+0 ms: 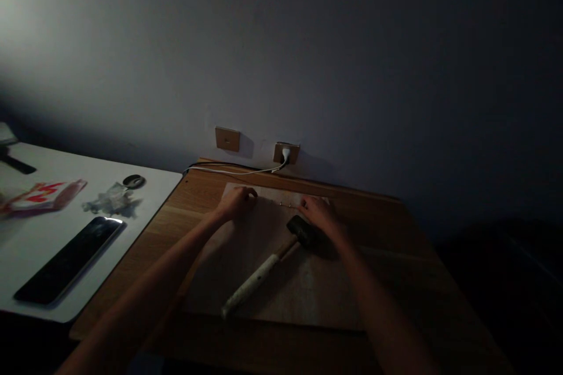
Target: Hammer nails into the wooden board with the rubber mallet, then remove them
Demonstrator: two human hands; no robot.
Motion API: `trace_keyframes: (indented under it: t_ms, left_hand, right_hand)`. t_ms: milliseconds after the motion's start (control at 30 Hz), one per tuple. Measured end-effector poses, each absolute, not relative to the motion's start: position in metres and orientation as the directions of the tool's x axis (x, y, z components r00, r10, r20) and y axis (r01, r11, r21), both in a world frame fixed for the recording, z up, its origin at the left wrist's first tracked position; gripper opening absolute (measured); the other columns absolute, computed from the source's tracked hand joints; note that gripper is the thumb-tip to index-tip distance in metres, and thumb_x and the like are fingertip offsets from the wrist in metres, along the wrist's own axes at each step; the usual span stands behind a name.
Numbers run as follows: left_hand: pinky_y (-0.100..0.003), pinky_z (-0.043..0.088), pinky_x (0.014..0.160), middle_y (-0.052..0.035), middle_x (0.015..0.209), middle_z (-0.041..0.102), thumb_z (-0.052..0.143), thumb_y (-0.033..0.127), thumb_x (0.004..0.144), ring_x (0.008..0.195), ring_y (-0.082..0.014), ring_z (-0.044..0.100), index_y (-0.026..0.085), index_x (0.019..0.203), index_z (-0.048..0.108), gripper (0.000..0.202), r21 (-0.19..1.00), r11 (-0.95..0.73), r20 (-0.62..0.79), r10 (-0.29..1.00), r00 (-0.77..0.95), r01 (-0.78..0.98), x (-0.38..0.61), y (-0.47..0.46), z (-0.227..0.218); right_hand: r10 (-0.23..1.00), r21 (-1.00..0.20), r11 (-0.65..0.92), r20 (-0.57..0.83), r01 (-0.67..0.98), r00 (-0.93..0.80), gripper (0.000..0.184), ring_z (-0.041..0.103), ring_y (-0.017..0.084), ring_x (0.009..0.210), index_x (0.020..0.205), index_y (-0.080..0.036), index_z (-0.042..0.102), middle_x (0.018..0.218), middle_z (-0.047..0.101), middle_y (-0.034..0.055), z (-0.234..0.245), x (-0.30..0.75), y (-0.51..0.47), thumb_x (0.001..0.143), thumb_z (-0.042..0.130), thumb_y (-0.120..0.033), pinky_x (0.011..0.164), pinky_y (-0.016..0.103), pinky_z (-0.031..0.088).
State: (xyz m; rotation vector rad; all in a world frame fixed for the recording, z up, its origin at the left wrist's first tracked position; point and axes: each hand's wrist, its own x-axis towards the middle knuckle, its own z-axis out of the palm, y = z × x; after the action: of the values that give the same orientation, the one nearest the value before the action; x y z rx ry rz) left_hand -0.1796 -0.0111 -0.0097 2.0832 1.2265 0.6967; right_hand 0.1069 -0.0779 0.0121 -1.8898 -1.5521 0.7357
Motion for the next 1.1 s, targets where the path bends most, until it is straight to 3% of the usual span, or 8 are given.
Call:
trace_keyframes:
  t_ms: [167,300,400,500,600,800,933,1100]
  left_hand:
    - [-0.029,0.047,0.077,-0.0083,0.091,0.071,0.059,0.022,0.083,0.080,-0.0199,0.064,0.019,0.084,0.073,0.014,0.610,-0.470,0.127,0.853,0.506,0.639,-0.172,-0.016,-0.005]
    - [-0.028,0.047,0.075,-0.0074,0.089,0.069,0.063,0.027,0.082,0.080,-0.0200,0.063,0.020,0.078,0.066,0.009,0.639,-0.460,0.162,0.864,0.477,0.617,-0.166,-0.012,-0.003]
    - [-0.026,0.045,0.066,-0.0040,0.076,0.064,0.056,0.035,0.087,0.072,-0.0179,0.059,0.019,0.077,0.061,0.019,0.716,-0.393,0.192,0.906,0.378,0.577,-0.157,-0.004,-0.003]
    - [-0.023,0.043,0.056,-0.0017,0.065,0.058,0.037,0.034,0.094,0.058,-0.0146,0.054,0.018,0.076,0.058,0.031,0.800,-0.310,0.167,0.938,0.305,0.514,-0.149,0.003,-0.006]
    - [-0.023,0.041,0.052,-0.0016,0.062,0.057,0.033,0.033,0.094,0.051,-0.0130,0.051,0.017,0.076,0.059,0.036,0.833,-0.263,0.120,0.945,0.305,0.486,-0.150,0.004,-0.008]
    - [-0.023,0.039,0.059,0.0010,0.058,0.060,0.065,0.031,0.078,0.058,-0.0153,0.056,0.018,0.083,0.072,0.016,0.762,-0.312,0.068,0.910,0.408,0.568,-0.162,-0.014,-0.004]
    - [-0.025,0.043,0.071,-0.0022,0.071,0.070,0.065,0.020,0.077,0.072,-0.0184,0.064,0.022,0.087,0.075,0.014,0.712,-0.368,0.059,0.880,0.470,0.599,-0.157,-0.020,0.001]
    - [-0.028,0.044,0.077,-0.0065,0.084,0.072,0.067,0.021,0.075,0.082,-0.0216,0.065,0.021,0.075,0.067,0.000,0.724,-0.351,0.070,0.894,0.443,0.594,-0.148,-0.018,0.003]
  right_hand:
    - [0.987,-0.814,-0.113,-0.028,0.569,0.156,0.010,0.063,0.018,0.078,0.076,-0.023,0.058,0.074,0.065,0.0022,0.025,0.108,-0.076,0.081,0.065,-0.029,0.068,0.025,0.043]
    - [0.993,-0.912,-0.062,-0.014,0.406,0.119,0.030,0.052,0.014,0.054,0.077,-0.024,0.051,0.062,0.054,-0.0026,0.030,0.109,-0.078,0.090,0.044,-0.051,0.047,0.022,0.037]
    - [0.996,-0.927,-0.051,-0.021,0.371,0.084,0.038,0.050,0.013,0.050,0.071,-0.025,0.047,0.059,0.052,-0.0024,0.029,0.105,-0.077,0.087,0.043,-0.059,0.041,0.022,0.034]
    - [0.996,-0.873,-0.077,-0.046,0.481,0.076,0.035,0.055,0.015,0.053,0.065,-0.024,0.049,0.058,0.057,-0.0007,0.023,0.098,-0.072,0.084,0.052,-0.053,0.048,0.023,0.038]
    - [0.995,-0.761,-0.099,-0.070,0.641,0.071,0.029,0.066,0.021,0.071,0.059,-0.023,0.053,0.062,0.064,0.0043,0.018,0.090,-0.066,0.080,0.064,-0.040,0.064,0.027,0.044]
    - [0.996,-0.602,-0.070,-0.082,0.795,0.026,0.015,0.068,0.026,0.100,0.065,-0.022,0.059,0.086,0.074,0.0122,0.021,0.081,-0.064,0.076,0.069,-0.023,0.085,0.030,0.043]
    - [1.000,-0.629,-0.022,-0.017,0.777,0.015,0.003,0.065,0.020,0.088,0.078,-0.022,0.061,0.084,0.071,0.0063,0.033,0.083,-0.062,0.080,0.063,-0.023,0.076,0.026,0.045]
    - [1.000,-0.711,-0.022,-0.012,0.703,0.019,0.029,0.050,0.014,0.051,0.085,-0.021,0.056,0.065,0.058,0.0006,0.041,0.088,-0.062,0.095,0.032,-0.034,0.047,0.023,0.037]
